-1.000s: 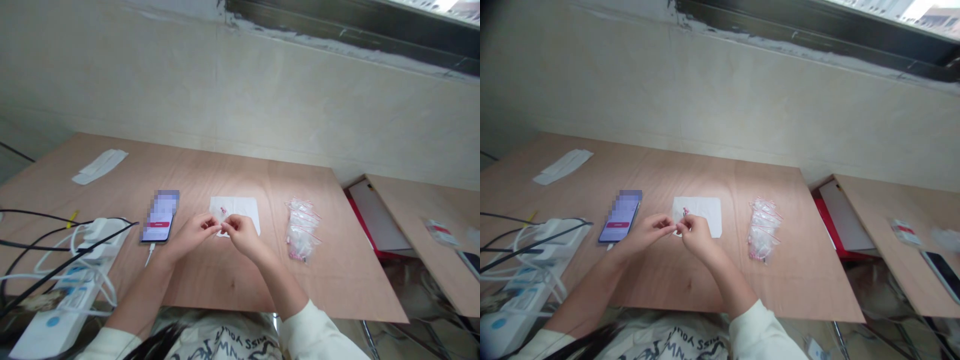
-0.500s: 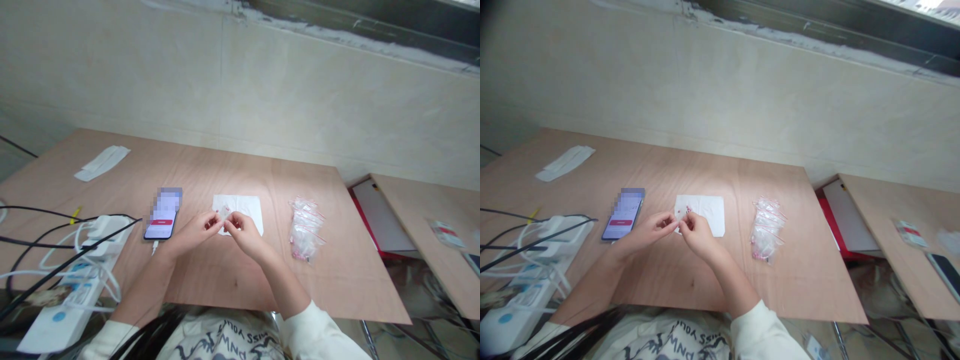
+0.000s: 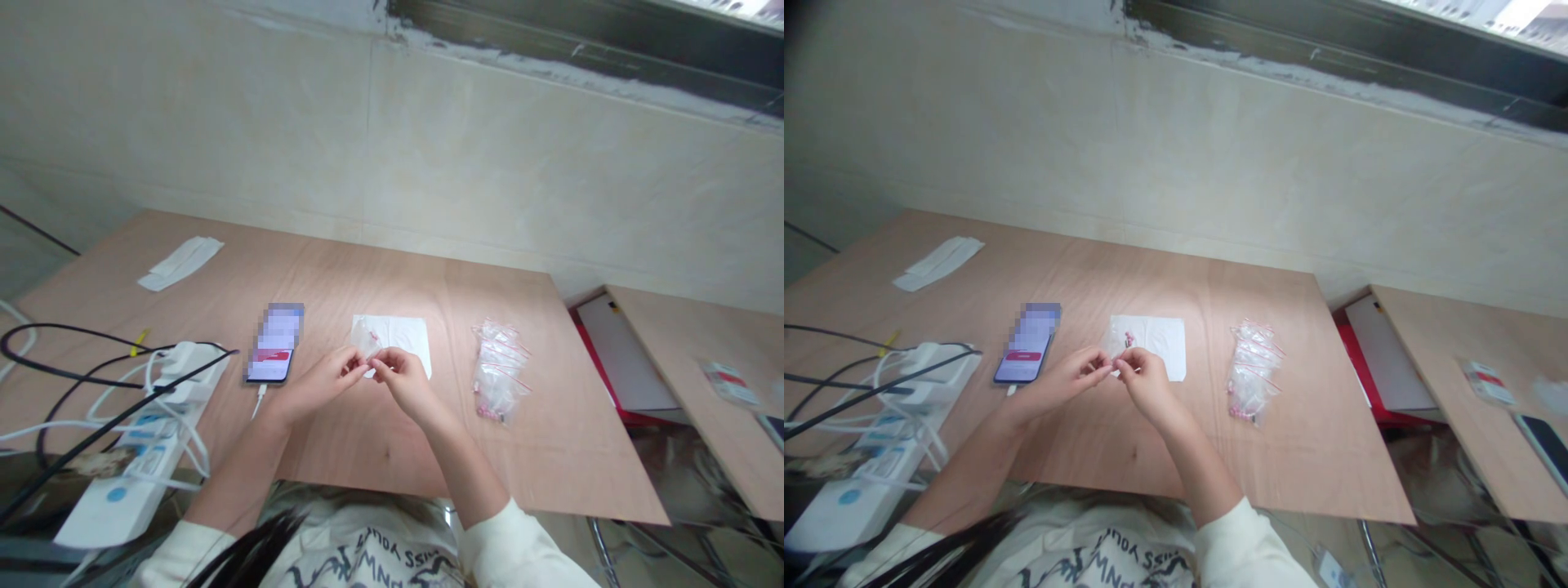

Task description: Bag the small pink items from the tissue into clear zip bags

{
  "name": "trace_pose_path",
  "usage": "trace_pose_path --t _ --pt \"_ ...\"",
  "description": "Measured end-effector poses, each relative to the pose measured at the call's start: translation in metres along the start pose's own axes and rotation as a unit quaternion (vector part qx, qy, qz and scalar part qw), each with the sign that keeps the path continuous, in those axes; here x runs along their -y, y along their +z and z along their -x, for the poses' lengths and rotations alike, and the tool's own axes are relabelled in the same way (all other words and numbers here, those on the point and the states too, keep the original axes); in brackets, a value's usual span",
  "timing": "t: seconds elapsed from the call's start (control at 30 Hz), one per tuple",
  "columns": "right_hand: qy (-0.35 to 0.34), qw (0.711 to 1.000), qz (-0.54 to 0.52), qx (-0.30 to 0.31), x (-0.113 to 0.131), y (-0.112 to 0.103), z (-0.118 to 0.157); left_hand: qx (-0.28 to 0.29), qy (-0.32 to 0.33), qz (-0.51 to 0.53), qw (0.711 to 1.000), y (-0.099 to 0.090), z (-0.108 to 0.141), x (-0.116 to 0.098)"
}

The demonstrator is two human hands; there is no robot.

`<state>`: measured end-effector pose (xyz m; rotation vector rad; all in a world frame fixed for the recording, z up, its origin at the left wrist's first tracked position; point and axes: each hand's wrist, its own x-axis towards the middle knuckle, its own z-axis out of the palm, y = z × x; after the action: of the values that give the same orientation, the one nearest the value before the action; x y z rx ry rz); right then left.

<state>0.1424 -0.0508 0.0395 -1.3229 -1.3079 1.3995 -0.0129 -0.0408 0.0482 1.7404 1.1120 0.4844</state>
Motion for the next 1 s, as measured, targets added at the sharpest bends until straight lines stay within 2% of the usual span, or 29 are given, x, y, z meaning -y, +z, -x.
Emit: trace_pose_path --t 0.2,0.47,0.77,1.0 --pt "0.029 0.999 -0.011 -0.019 0.002 -0.001 0.002 -0.021 0.006 0.023 0.999 0.003 -0.003 -0.001" --pt "0.049 0.998 -0.043 0.006 0.005 -0.003 0.002 0.010 0.018 0.032 0.999 -0.003 -0.004 -0.004" --pt "-0.015 0.995 -0.081 0.061 0.001 -0.002 0.001 -0.010 0.018 0.111 0.994 0.001 -0.005 -0.002" --pt "-0.002 1.000 0.004 0.001 -0.001 0.001 0.005 -0.041 -0.032 0.113 0.992 0.002 -0.005 0.004"
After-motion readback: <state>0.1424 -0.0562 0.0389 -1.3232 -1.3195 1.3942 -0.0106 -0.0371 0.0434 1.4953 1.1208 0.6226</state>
